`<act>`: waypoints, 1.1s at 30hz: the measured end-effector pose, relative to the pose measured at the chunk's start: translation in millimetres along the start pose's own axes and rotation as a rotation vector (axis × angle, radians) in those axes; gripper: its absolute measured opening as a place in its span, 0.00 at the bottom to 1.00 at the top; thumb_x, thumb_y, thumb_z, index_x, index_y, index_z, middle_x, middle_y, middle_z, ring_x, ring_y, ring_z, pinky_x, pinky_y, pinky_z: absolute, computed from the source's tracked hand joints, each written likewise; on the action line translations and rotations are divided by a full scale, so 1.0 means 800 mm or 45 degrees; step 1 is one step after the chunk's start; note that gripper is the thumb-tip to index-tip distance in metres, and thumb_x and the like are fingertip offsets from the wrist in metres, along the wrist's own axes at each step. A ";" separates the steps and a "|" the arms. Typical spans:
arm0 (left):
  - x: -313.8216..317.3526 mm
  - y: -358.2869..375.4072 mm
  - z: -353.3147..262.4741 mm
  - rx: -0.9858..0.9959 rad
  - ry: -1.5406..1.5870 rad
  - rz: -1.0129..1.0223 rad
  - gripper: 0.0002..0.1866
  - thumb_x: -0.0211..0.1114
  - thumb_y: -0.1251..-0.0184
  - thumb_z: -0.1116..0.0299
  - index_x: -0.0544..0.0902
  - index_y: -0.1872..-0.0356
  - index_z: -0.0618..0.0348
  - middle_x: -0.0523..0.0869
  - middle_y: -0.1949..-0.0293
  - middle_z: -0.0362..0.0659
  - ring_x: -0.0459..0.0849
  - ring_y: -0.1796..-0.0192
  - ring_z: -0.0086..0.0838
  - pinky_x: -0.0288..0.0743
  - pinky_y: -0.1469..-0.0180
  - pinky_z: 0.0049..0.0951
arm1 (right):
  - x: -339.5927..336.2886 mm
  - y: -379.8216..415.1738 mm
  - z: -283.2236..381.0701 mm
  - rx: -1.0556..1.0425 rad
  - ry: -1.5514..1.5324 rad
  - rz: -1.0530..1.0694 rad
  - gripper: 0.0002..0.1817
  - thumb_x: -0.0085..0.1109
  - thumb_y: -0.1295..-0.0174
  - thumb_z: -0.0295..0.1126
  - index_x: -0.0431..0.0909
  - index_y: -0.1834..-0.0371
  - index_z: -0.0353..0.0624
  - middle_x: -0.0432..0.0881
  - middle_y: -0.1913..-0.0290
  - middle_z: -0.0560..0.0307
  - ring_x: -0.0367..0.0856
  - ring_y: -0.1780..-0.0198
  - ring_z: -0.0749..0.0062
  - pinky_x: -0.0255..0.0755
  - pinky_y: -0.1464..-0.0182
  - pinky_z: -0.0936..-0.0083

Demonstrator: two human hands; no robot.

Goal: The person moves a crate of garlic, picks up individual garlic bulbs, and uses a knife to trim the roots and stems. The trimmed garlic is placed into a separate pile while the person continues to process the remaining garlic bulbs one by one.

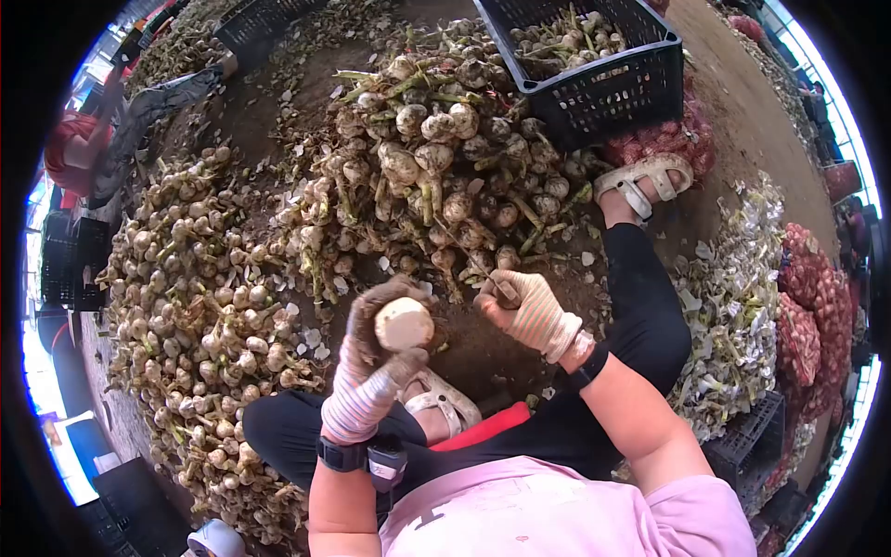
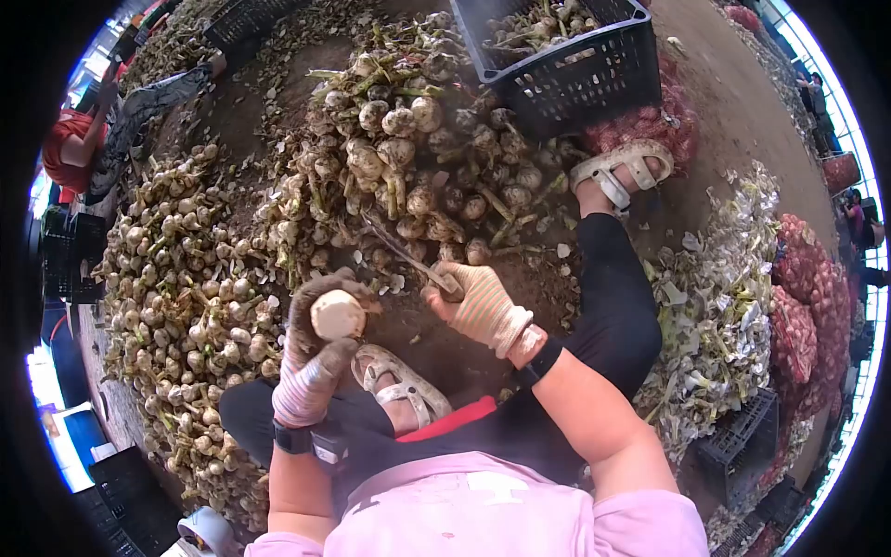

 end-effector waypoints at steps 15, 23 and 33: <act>-0.023 0.000 0.038 0.096 0.480 -0.377 0.31 0.69 0.51 0.71 0.68 0.43 0.54 0.77 0.53 0.42 0.78 0.52 0.29 0.77 0.54 0.27 | 0.030 0.032 0.018 0.167 -0.358 0.147 0.02 0.57 0.45 0.25 0.76 0.70 0.39 0.71 0.78 0.71 0.65 0.75 0.89 0.64 0.71 0.86; 0.018 -0.020 0.025 0.177 1.368 0.004 0.14 0.61 0.42 0.64 0.72 0.57 0.57 0.69 0.71 0.36 0.69 0.66 0.24 0.66 0.64 0.25 | 0.040 0.038 0.020 0.082 -0.328 0.167 0.03 0.57 0.46 0.24 0.76 0.69 0.39 0.72 0.76 0.70 0.66 0.72 0.88 0.64 0.69 0.86; -0.004 0.003 -0.011 0.450 0.968 -0.969 0.13 0.55 0.39 0.52 0.73 0.67 0.50 0.76 0.74 0.37 0.74 0.78 0.24 0.77 0.72 0.22 | 0.038 0.014 -0.041 0.187 -0.131 0.231 0.07 0.60 0.46 0.31 0.77 0.70 0.38 0.80 0.75 0.61 0.75 0.72 0.80 0.71 0.67 0.78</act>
Point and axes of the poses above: each hand's wrist, its own y-axis away from the middle knuckle, its own x-axis out of the palm, z = x × y, the point moved 2 cm from there along -y, towards the middle knuckle
